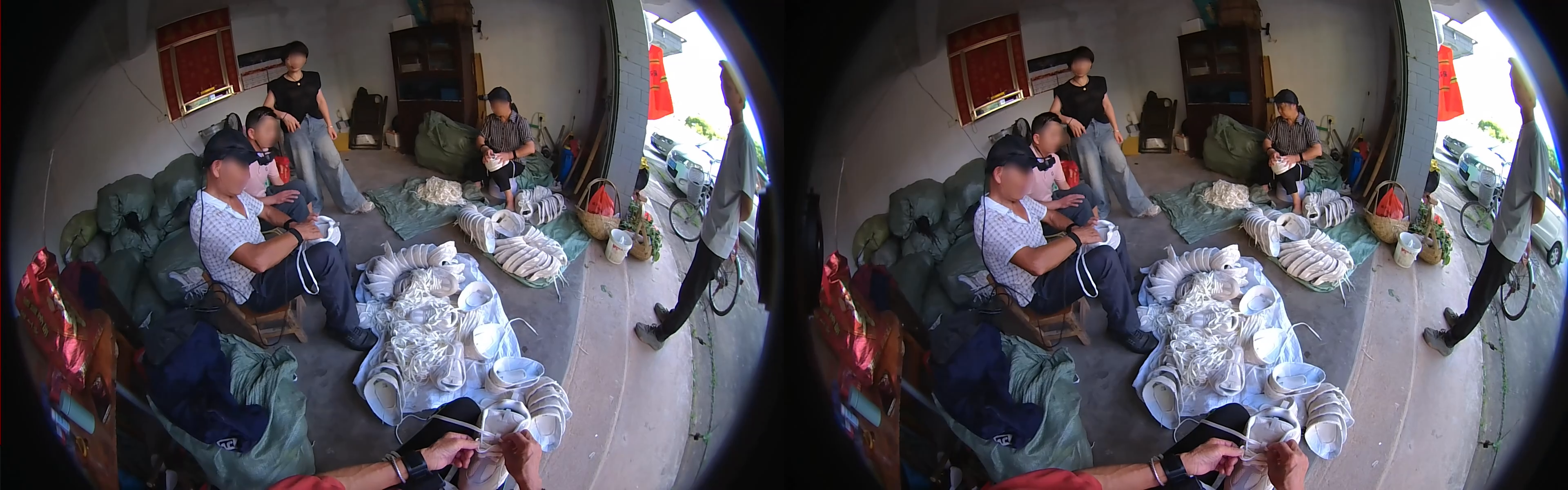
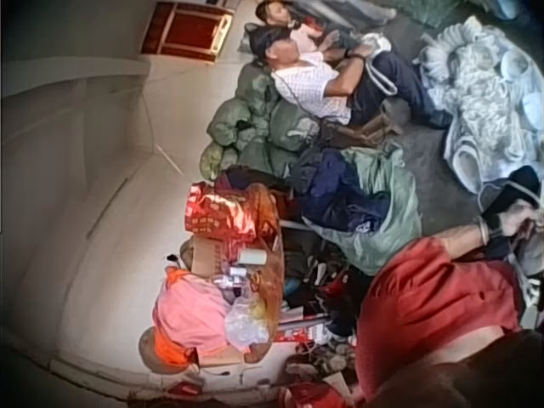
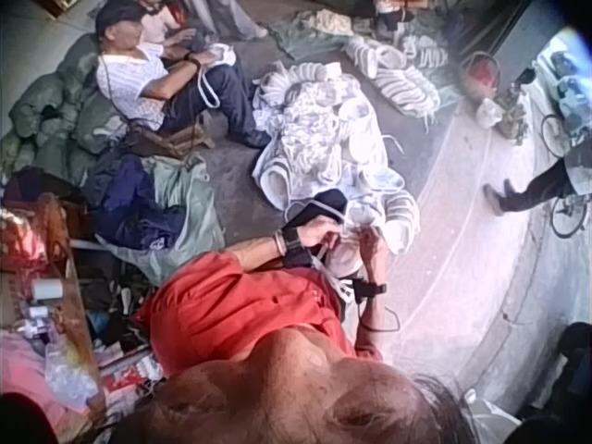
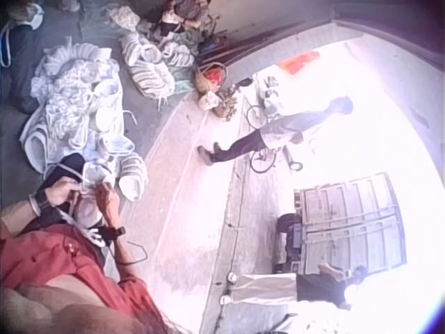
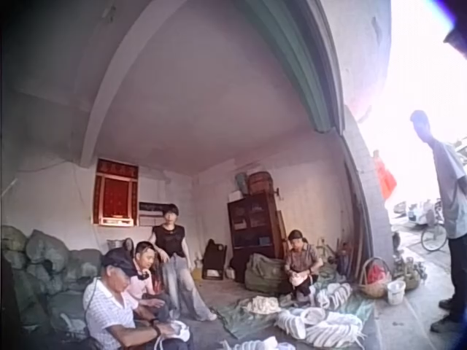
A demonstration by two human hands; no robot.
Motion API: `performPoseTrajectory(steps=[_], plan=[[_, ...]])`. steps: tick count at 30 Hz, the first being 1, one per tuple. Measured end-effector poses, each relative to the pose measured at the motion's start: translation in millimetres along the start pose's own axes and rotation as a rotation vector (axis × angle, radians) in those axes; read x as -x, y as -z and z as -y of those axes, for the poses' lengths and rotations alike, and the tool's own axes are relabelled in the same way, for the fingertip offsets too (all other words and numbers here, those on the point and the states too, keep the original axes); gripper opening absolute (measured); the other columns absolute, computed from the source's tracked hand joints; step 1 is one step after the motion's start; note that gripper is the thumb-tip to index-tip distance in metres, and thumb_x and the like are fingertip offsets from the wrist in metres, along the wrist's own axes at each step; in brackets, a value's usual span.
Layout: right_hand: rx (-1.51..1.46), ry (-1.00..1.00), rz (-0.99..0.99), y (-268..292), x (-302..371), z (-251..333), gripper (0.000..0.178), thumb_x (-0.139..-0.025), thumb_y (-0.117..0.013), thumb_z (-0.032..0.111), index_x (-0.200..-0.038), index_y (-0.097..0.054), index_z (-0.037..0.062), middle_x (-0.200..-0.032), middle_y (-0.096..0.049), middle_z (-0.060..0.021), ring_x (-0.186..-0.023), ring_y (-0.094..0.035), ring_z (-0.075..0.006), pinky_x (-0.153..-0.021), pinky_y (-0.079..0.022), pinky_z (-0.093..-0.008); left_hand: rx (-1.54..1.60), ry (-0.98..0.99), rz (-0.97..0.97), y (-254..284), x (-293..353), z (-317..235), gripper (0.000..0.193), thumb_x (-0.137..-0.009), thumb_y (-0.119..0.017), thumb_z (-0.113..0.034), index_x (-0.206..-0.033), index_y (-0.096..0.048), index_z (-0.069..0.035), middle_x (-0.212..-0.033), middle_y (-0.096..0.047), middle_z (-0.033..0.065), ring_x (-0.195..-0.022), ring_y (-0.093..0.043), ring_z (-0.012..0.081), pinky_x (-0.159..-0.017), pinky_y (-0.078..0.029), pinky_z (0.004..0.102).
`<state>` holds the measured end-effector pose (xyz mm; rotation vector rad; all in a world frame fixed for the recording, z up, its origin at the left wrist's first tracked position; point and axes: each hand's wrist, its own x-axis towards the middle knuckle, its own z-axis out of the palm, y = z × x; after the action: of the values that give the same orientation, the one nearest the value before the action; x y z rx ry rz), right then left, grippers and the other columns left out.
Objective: The recorder is lacing a white sneaker while sitting in a workshop with other workers.
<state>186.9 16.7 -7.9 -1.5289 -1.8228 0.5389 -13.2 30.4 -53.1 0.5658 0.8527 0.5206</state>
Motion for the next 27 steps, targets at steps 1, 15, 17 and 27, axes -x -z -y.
performPoseTrajectory(steps=[1, 15, 17, 27], plan=[[0.000, 0.008, 0.003, -0.5, -0.2, -1.0, 0.005, -0.072, -0.067, 0.007, -0.076, -0.066, 0.0040, -0.068, -0.059, -0.0108, -0.058, -0.061, -0.0230, -0.053, -0.049, -0.0314, 0.055, 0.036, 0.032, 2.0, -0.8, -0.4, 0.021, -0.087, -0.057, -0.027, -0.076, -0.057, -0.009, -0.062, -0.057, -0.0001, -0.052, -0.056, 0.0128, -0.047, -0.042, 0.0229], [-0.046, 0.079, 0.012, -0.6, -0.3, -10.2, 0.005, -0.073, -0.062, 0.002, -0.076, -0.058, 0.0021, -0.071, -0.056, -0.0126, -0.060, -0.058, -0.0278, -0.054, -0.046, -0.0341, 0.505, 0.103, 0.297, 22.6, -22.3, 15.2, 0.023, -0.092, -0.046, -0.025, -0.088, -0.057, -0.004, -0.078, -0.061, 0.0046, -0.078, -0.059, 0.0187, -0.072, -0.046, 0.0297], [-0.048, 0.095, 0.009, 1.4, 1.7, -8.5, 0.005, -0.074, -0.061, 0.001, -0.075, -0.057, 0.0019, -0.071, -0.056, -0.0129, -0.060, -0.058, -0.0288, -0.054, -0.046, -0.0346, 0.508, 0.111, 0.291, 22.2, -21.6, 16.9, 0.024, -0.092, -0.046, -0.025, -0.088, -0.057, -0.004, -0.078, -0.061, 0.0048, -0.078, -0.059, 0.0189, -0.073, -0.045, 0.0299], [-0.161, 0.027, -0.084, 10.6, 6.9, -21.2, 0.007, -0.076, -0.060, 0.002, -0.075, -0.053, 0.0008, -0.066, -0.052, -0.0102, -0.056, -0.051, -0.0223, -0.052, -0.040, -0.0316, 0.400, 0.085, 0.224, 15.2, -20.4, 15.1, 0.023, -0.089, -0.051, -0.027, -0.085, -0.059, -0.006, -0.074, -0.062, 0.0046, -0.070, -0.062, 0.0178, -0.064, -0.048, 0.0299]])
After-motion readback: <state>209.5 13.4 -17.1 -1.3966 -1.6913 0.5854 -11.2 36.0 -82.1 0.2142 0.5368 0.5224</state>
